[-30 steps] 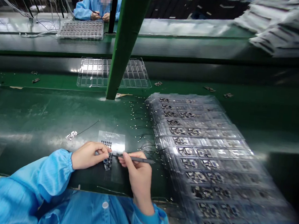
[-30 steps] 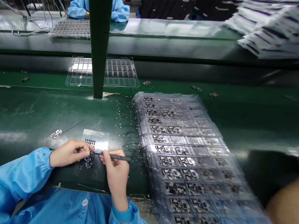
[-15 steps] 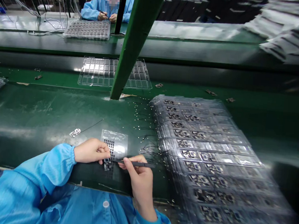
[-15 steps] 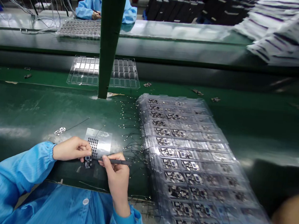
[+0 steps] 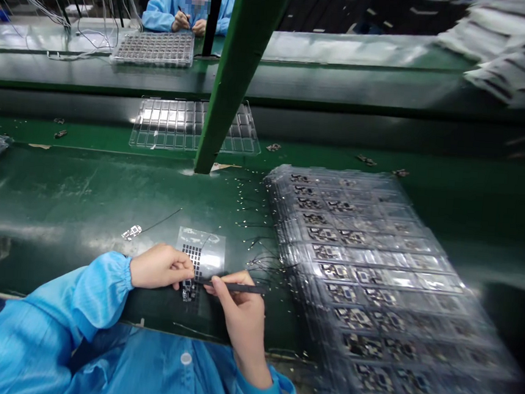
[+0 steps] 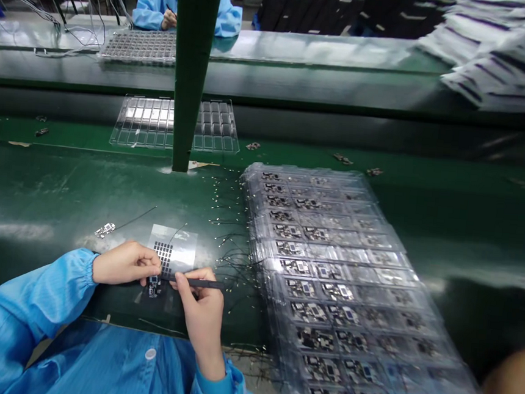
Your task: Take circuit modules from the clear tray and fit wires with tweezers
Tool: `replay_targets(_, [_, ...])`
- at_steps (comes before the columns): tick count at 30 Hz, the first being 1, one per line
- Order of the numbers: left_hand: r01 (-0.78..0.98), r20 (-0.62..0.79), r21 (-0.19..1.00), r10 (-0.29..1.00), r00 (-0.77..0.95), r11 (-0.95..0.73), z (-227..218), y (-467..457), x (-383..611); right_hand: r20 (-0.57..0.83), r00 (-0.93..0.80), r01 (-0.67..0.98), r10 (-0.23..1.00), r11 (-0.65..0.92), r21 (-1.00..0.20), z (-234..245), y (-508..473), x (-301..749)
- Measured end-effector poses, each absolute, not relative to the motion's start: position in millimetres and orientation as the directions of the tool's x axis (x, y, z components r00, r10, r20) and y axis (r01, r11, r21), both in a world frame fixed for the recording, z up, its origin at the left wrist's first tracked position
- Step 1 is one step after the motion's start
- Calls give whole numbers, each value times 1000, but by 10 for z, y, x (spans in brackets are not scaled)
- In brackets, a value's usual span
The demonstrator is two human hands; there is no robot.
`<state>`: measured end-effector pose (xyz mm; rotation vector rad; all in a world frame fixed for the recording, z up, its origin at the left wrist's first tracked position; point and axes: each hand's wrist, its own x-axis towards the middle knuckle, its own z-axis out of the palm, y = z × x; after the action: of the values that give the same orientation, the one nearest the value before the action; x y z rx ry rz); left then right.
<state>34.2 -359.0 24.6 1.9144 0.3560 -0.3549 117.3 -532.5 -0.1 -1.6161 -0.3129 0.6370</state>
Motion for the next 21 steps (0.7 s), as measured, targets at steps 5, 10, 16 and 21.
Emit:
replay_targets(5, [409, -409, 838, 79, 909, -362, 246, -3591, 339, -233, 803, -173, 549, -160, -972, -24, -5329, 1169])
replay_targets(10, [408, -410, 839, 76, 909, -359, 253, -3593, 344, -231, 804, -172, 549, -158, -972, -35, -5331, 1164])
replay_targets(16, [413, -413, 840, 79, 907, -352, 271, -3592, 344, -236, 808, -179, 541, -156, -971, -7, -5319, 1169])
replay_targets(21, [419, -414, 842, 89, 906, -339, 249, -3594, 340, -235, 808, -186, 541, -144, -972, -17, -5337, 1164])
